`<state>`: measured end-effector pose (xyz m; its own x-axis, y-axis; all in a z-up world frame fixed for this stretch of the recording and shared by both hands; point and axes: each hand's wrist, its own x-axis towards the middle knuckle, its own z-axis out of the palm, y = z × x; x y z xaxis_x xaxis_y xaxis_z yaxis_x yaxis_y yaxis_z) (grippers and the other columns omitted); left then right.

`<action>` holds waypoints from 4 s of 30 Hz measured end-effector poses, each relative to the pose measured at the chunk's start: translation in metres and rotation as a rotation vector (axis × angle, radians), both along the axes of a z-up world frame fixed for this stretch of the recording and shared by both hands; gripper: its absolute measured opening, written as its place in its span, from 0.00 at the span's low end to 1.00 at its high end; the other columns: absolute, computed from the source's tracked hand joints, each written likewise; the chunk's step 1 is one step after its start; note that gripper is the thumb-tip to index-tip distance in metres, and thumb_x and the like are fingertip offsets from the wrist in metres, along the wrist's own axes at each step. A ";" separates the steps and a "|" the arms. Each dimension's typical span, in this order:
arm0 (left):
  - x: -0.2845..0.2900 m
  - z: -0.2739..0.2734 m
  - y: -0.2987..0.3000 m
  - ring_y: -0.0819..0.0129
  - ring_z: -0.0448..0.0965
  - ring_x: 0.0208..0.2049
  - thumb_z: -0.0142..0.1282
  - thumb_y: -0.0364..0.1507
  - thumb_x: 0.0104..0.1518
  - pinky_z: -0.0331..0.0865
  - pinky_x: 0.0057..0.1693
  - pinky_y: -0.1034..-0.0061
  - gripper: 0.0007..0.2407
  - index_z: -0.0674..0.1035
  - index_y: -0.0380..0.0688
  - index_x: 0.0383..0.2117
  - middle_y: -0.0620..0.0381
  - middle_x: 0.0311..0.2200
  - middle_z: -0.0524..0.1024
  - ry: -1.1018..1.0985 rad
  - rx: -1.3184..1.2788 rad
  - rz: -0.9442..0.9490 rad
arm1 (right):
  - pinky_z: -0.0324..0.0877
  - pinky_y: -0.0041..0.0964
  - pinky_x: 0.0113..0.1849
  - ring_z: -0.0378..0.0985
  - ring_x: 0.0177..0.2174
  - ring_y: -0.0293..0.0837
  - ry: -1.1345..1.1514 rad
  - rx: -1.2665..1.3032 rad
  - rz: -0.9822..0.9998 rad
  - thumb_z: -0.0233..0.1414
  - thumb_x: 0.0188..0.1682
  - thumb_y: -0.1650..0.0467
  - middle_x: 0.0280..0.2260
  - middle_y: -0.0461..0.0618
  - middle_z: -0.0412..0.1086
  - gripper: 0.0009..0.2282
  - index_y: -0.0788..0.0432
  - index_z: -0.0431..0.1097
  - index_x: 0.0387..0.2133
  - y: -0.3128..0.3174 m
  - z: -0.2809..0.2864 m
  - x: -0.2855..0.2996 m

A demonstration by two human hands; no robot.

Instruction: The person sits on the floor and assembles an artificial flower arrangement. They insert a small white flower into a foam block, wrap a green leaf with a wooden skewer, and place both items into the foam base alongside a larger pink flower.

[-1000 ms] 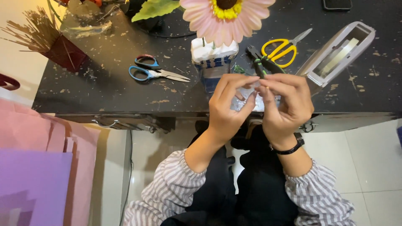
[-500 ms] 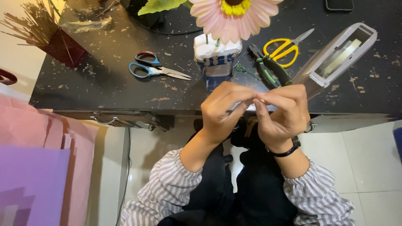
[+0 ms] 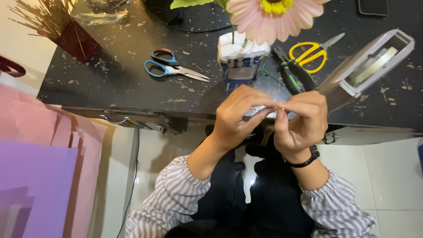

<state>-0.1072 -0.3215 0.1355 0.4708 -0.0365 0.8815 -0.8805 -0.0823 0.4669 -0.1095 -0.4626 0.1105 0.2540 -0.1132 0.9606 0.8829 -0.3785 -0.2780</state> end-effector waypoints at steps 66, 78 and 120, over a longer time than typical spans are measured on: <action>-0.010 -0.014 -0.096 0.51 0.79 0.31 0.60 0.15 0.52 0.71 0.42 0.64 0.05 0.80 0.38 0.31 0.50 0.29 0.78 0.182 0.070 -0.134 | 0.66 0.39 0.31 0.70 0.28 0.47 0.183 0.148 -0.356 0.54 0.50 0.68 0.29 0.49 0.68 0.04 0.56 0.74 0.31 -0.061 0.007 -0.031; 0.005 -0.016 -0.045 0.71 0.80 0.29 0.66 0.20 0.50 0.72 0.39 0.79 0.07 0.83 0.48 0.30 0.64 0.27 0.79 0.296 -0.071 0.030 | 0.67 0.34 0.25 0.69 0.26 0.46 0.378 0.104 -0.120 0.54 0.52 0.74 0.28 0.52 0.66 0.05 0.65 0.74 0.38 -0.021 0.015 -0.014; -0.011 -0.012 -0.102 0.68 0.81 0.29 0.63 0.20 0.54 0.74 0.39 0.77 0.05 0.83 0.46 0.33 0.61 0.28 0.81 0.252 -0.250 -0.013 | 0.62 0.30 0.21 0.67 0.17 0.40 0.402 0.203 -0.091 0.43 0.58 0.71 0.18 0.52 0.64 0.12 0.66 0.66 0.26 -0.058 -0.006 -0.026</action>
<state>-0.1186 -0.4230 0.1235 0.6757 0.1576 0.7201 -0.7352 0.0725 0.6740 -0.1350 -0.5210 0.1043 0.5822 -0.3279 0.7440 0.6555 -0.3522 -0.6681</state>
